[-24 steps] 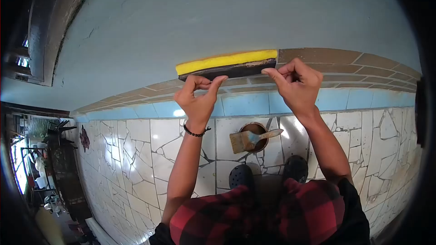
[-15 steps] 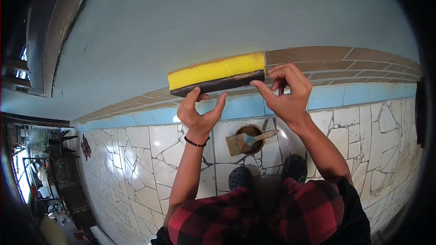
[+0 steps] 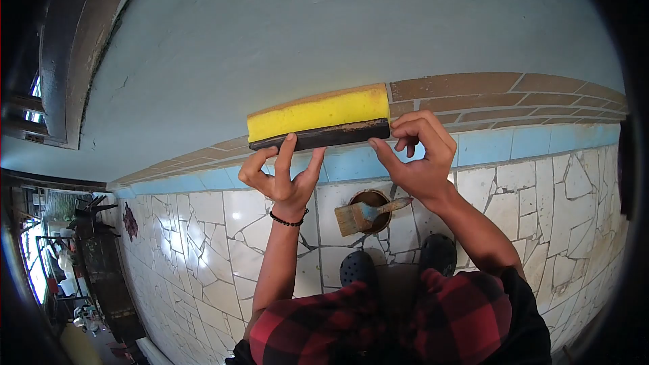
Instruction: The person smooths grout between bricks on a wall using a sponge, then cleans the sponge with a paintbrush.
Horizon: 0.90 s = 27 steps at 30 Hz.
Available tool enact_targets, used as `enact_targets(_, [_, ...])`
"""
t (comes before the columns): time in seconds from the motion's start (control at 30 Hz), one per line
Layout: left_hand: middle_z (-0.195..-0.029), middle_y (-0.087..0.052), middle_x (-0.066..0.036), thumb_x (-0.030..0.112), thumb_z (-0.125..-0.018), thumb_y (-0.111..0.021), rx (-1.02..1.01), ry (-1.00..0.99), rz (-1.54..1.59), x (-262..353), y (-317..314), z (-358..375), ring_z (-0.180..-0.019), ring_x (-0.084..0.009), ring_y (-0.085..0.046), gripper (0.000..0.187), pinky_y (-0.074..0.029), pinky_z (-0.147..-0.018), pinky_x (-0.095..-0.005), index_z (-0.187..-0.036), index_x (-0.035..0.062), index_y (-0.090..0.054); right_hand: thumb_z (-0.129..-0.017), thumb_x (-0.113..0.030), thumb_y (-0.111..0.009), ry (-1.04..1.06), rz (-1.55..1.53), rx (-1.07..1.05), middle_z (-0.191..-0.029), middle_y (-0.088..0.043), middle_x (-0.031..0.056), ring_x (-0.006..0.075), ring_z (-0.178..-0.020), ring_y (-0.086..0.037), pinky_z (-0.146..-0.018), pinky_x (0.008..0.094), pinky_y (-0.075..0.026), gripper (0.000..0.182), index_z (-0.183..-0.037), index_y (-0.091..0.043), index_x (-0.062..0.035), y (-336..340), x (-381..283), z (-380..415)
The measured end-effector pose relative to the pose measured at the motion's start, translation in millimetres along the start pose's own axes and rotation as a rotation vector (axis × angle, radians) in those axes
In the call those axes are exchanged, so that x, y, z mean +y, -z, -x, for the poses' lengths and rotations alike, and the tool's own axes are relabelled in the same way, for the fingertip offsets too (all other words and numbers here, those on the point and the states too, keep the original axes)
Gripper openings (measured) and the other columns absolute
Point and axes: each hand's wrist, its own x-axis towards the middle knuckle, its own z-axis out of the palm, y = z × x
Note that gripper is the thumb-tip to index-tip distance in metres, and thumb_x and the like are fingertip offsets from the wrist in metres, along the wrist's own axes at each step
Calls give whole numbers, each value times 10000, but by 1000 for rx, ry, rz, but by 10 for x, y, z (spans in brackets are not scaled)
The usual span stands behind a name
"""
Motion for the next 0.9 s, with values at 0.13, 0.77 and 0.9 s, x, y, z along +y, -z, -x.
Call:
enact_targets(0.13, [-1235, -532, -75, 286, -656, -965, 3, -56, 51, -16, -41, -57, -1188, -287, -470, 569, -415, -965, -414, -1170, 164, -755, -778, -42, -867, 9, -48, 11, -883, -674, 85, 79, -606, -552, -499, 217, -429, 225, -830, -649, -15, 34, -55, 112])
enact_targets(0.77, [-1282, -634, -64, 198, -686, -871, -75, -7, 76, 111, -70, -115, -1291, -311, -523, 525, -351, -1128, -558, -1197, 164, -759, -786, 15, -821, -162, -252, -322, -825, -660, 82, 91, -569, -542, -513, 230, -440, 189, -782, -638, -30, 131, -395, 735])
enact_targets(0.9, [-1282, -632, -64, 183, -683, -869, -95, -17, 84, 121, -58, -129, -1278, -310, -537, 539, -357, -1129, -564, -1209, 155, -756, -783, 9, -826, -156, -272, -359, -822, -656, 75, 95, -567, -534, -513, 236, -437, 192, -793, -639, -35, 111, -418, 743])
